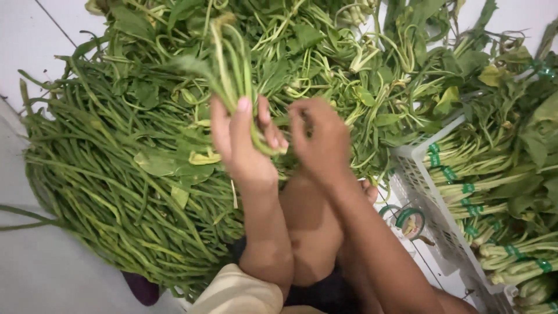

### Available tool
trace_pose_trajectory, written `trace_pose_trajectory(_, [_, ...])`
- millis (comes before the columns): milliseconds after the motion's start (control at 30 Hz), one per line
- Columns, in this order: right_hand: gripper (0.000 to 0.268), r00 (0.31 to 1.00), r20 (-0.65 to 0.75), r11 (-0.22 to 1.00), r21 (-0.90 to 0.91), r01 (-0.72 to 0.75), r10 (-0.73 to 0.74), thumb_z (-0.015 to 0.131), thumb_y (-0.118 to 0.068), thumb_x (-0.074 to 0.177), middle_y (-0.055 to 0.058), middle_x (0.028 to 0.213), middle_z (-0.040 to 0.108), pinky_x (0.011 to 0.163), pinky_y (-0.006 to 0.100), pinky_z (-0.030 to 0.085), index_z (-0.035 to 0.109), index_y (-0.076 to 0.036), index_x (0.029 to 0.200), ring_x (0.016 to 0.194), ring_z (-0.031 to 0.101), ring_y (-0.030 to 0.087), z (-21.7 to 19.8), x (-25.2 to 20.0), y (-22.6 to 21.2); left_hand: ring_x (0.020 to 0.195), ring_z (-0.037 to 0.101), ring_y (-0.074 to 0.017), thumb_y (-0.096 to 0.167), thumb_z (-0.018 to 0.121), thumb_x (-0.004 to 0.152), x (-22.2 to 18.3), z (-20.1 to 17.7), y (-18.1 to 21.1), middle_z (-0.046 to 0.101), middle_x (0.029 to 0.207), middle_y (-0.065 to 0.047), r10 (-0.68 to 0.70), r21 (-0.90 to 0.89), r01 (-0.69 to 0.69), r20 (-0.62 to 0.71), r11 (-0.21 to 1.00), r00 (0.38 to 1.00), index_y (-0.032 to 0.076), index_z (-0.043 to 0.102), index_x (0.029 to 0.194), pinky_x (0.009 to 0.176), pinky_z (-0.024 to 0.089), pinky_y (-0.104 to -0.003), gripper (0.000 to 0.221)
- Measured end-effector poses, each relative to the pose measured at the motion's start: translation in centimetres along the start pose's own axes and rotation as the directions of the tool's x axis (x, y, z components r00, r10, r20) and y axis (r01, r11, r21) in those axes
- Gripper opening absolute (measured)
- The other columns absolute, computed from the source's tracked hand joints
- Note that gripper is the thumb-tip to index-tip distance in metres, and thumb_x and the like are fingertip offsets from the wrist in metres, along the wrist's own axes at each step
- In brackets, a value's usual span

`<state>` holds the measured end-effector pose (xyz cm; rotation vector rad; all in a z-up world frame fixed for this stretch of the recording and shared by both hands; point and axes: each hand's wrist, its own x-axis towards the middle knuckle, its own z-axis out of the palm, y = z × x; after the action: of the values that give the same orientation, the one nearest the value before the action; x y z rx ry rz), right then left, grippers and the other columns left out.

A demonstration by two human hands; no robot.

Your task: The person is bunching leafy green vegetables, wrapping them with a green adhesive label, and organizing them into plastic crates.

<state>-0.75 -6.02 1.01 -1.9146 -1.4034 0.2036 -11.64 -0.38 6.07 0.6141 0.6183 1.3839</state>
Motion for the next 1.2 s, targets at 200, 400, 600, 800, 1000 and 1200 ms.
trace_pose_trajectory(200, [0.019, 0.963, 0.141, 0.944, -0.272, -0.186, 0.231, 0.063, -0.013, 0.103, 0.008, 0.101, 0.072, 0.085, 0.043, 0.056, 0.073, -0.009, 0.118, 0.096, 0.069, 0.029, 0.0, 2.4, 2.3, 0.044, 0.05, -0.006, 0.017, 0.051, 0.103, 2.3, -1.0, -4.3, 0.054, 0.075, -0.003, -0.068, 0.126, 0.074, -0.05, 0.989, 0.996, -0.003, 0.043, 0.137, 0.038, 0.055, -0.025, 0.04])
trace_pose_trajectory(400, [0.029, 0.936, 0.303, 0.863, -0.505, 0.001, 0.177, 0.069, -0.032, 0.103, 0.001, 0.063, 0.062, 0.084, 0.05, 0.052, 0.069, -0.01, 0.122, 0.083, 0.067, 0.026, 1.7, 3.7, 5.0, 0.044, 0.05, -0.0078, 0.02, 0.054, 0.101, 3.5, -2.1, -6.0, 0.054, 0.075, -0.004, -0.13, 0.134, 0.145, -0.114, 0.98, 0.985, 0.002, 0.048, 0.131, 0.037, 0.054, -0.027, 0.035])
trace_pose_trajectory(600, [0.055, 0.915, 0.373, 0.894, -0.447, 0.035, 0.151, 0.077, -0.033, 0.096, 0.018, 0.118, 0.055, 0.085, 0.056, 0.049, 0.058, 0.002, 0.133, 0.11, 0.054, 0.035, 1.6, 5.0, 2.6, 0.044, 0.049, -0.0078, 0.02, 0.055, 0.101, 4.4, -3.8, -7.3, 0.055, 0.077, -0.005, -0.137, 0.171, 0.167, -0.171, 0.971, 0.976, 0.001, 0.048, 0.132, 0.038, 0.054, -0.027, 0.038])
trace_pose_trajectory(800, [0.038, 0.926, 0.339, 0.934, -0.355, -0.039, 0.168, 0.06, -0.014, 0.099, 0.016, 0.119, 0.053, 0.084, 0.054, 0.048, 0.062, 0.001, 0.133, 0.111, 0.054, 0.035, 2.8, 4.8, 4.3, 0.047, 0.052, -0.0087, 0.022, 0.054, 0.102, 4.7, -3.9, -7.3, 0.055, 0.077, -0.004, -0.155, 0.207, 0.188, -0.165, 0.96, 0.974, 0.004, 0.05, 0.121, 0.039, 0.056, -0.029, 0.027])
trace_pose_trajectory(1000, [0.007, 0.966, 0.259, 0.962, -0.264, 0.071, 0.0, 0.068, -0.018, 0.095, 0.006, 0.103, 0.052, 0.078, 0.049, 0.048, 0.068, -0.011, 0.097, 0.102, 0.057, 0.031, 3.1, 5.0, 3.9, 0.051, 0.058, -0.0108, 0.023, 0.054, 0.102, 5.1, -4.3, -7.8, 0.058, 0.08, -0.004, -0.173, 0.218, 0.197, -0.124, 0.956, 0.977, 0.006, 0.049, 0.115, 0.042, 0.059, -0.029, 0.022])
trace_pose_trajectory(1200, [0.029, 0.942, 0.333, 0.886, -0.449, 0.118, 0.044, 0.067, -0.025, 0.094, 0.009, 0.107, 0.062, 0.078, 0.046, 0.048, 0.067, -0.01, 0.118, 0.096, 0.058, 0.028, 3.4, 4.8, 3.5, 0.054, 0.059, -0.0122, 0.028, 0.055, 0.102, 5.1, -4.5, -7.1, 0.059, 0.087, -0.008, -0.241, 0.264, 0.27, -0.137, 0.926, 0.961, 0.001, 0.042, 0.126, 0.044, 0.061, -0.029, 0.039])
